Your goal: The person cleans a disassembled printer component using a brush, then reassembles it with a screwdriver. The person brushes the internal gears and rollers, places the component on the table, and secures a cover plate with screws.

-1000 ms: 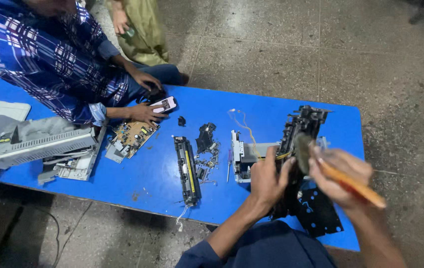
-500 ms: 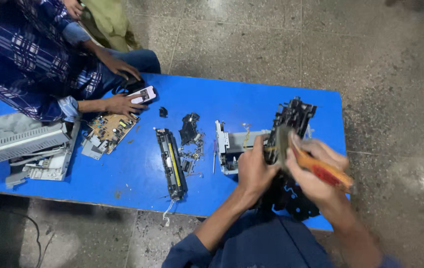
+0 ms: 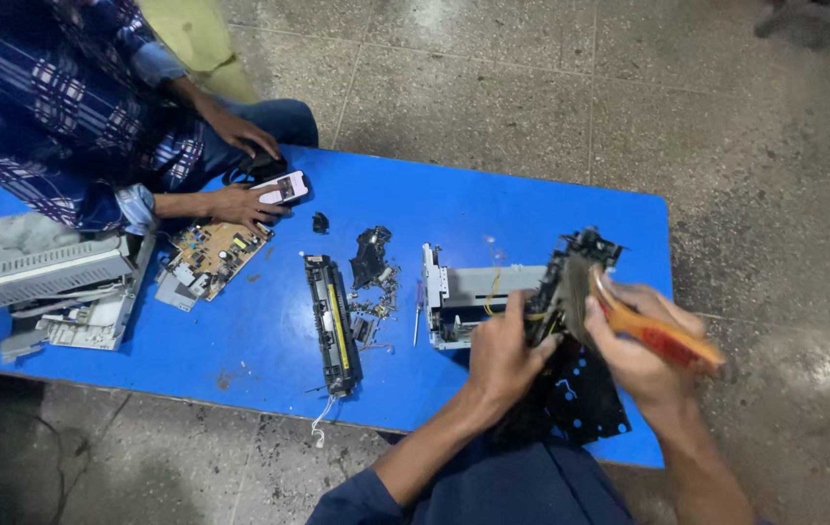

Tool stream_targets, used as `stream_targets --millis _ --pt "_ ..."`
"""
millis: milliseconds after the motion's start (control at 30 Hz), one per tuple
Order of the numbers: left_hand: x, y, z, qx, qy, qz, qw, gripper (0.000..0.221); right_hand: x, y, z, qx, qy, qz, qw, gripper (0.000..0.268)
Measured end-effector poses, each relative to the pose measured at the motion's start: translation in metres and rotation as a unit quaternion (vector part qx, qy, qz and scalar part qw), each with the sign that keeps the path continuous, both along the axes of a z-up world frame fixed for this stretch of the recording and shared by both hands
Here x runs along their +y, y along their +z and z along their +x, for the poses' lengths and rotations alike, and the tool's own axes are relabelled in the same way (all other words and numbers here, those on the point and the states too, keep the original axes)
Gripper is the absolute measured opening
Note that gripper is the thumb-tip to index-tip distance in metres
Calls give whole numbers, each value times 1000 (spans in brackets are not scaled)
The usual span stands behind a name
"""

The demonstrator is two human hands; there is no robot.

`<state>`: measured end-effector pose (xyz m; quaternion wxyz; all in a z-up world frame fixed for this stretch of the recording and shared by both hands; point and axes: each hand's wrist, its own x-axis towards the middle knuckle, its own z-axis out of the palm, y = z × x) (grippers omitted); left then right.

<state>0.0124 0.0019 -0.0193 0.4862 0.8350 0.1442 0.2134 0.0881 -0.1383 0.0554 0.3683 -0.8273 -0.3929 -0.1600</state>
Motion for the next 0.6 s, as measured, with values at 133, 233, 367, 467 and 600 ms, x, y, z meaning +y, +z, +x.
stream_targets --millis 133,233,367,467,600 --pt "0 -2 2 29 19 -22 999 59 -3 -4 -1 40 21 14 999 22" --pt "-1 -2 0 8 6 0 1000 57 0 6 7 19 34 58 998 24" --pt "-11 -3 -2 -34 -30 25 999 58 8 20 30 -34 -23 88 995 28" --pt "-10 -3 -1 -6 -36 52 998 52 9 20 30 -20 -62 106 992 21" --pt "11 5 8 -32 -7 60 998 59 21 21 26 -60 73 62 994 17"
